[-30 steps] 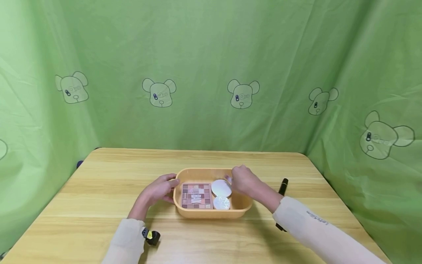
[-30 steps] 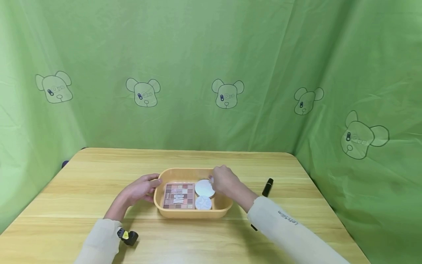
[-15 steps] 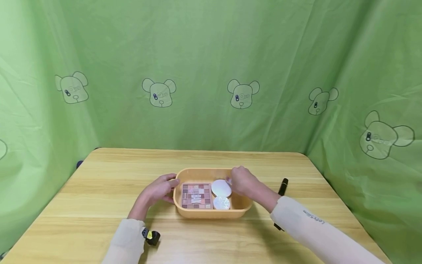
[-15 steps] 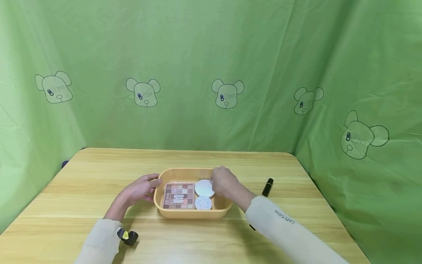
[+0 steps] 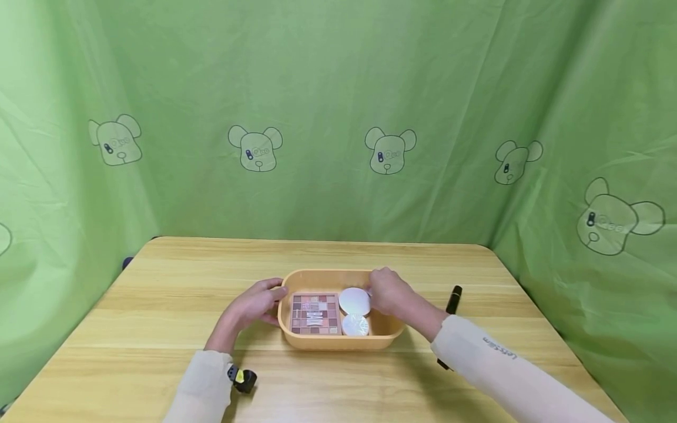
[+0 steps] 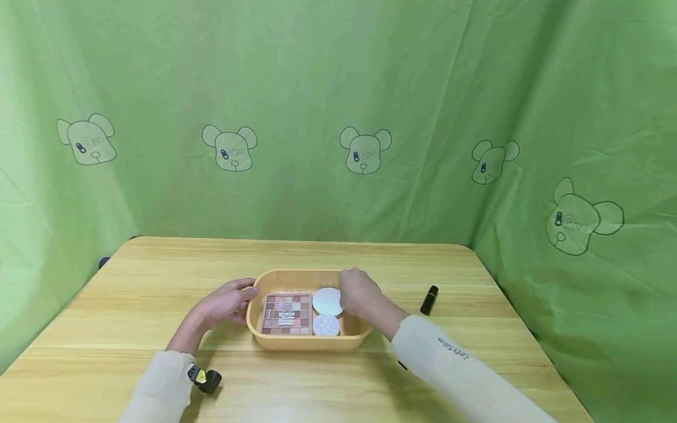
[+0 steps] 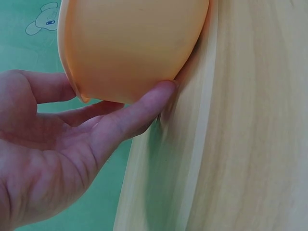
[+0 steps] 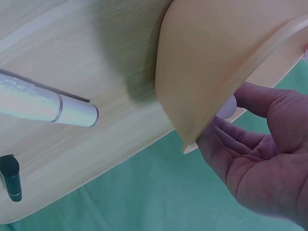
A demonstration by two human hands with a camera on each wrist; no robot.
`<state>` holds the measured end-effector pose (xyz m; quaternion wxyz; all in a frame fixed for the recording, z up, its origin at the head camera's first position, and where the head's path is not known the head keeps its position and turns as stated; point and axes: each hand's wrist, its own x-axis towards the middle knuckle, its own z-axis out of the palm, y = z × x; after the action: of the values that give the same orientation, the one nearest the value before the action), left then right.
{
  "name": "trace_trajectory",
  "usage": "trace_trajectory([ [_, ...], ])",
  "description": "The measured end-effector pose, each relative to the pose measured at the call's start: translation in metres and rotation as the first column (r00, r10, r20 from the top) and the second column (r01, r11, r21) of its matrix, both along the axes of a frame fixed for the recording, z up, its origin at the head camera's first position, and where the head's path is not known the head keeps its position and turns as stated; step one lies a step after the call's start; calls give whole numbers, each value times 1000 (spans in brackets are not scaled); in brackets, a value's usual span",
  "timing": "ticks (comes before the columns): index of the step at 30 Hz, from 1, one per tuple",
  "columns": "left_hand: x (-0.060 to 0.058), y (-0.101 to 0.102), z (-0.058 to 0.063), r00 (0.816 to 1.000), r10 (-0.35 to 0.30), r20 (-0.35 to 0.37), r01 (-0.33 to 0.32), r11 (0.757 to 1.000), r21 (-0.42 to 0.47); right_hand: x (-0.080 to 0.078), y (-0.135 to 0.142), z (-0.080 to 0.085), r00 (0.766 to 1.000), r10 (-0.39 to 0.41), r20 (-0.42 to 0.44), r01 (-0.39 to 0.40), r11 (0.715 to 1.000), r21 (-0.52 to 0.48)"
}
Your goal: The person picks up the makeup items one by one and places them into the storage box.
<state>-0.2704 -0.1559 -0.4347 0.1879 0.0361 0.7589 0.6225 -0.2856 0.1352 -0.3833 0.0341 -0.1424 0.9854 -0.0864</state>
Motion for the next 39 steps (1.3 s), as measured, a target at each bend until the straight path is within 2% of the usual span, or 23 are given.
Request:
trace_trajectory([
  [10,0,1,1,1000,9,3,-9,1000,-8,1,-1,-6,999,41,-28,-41,999,9],
  [21,0,0,-1,1000,1,1,-1,1000,5,5,-6,-8,998,43,-43,-41,998,53],
  [32,0,1,1,1000,2,-2,-2,1000,5,5,-3,-13,997,67,-35,-66,998,9],
  [39,1,1,1,1000,4,-4,-4,1000,-7,8,-5,-18,991,109,-71,-103,992,78],
])
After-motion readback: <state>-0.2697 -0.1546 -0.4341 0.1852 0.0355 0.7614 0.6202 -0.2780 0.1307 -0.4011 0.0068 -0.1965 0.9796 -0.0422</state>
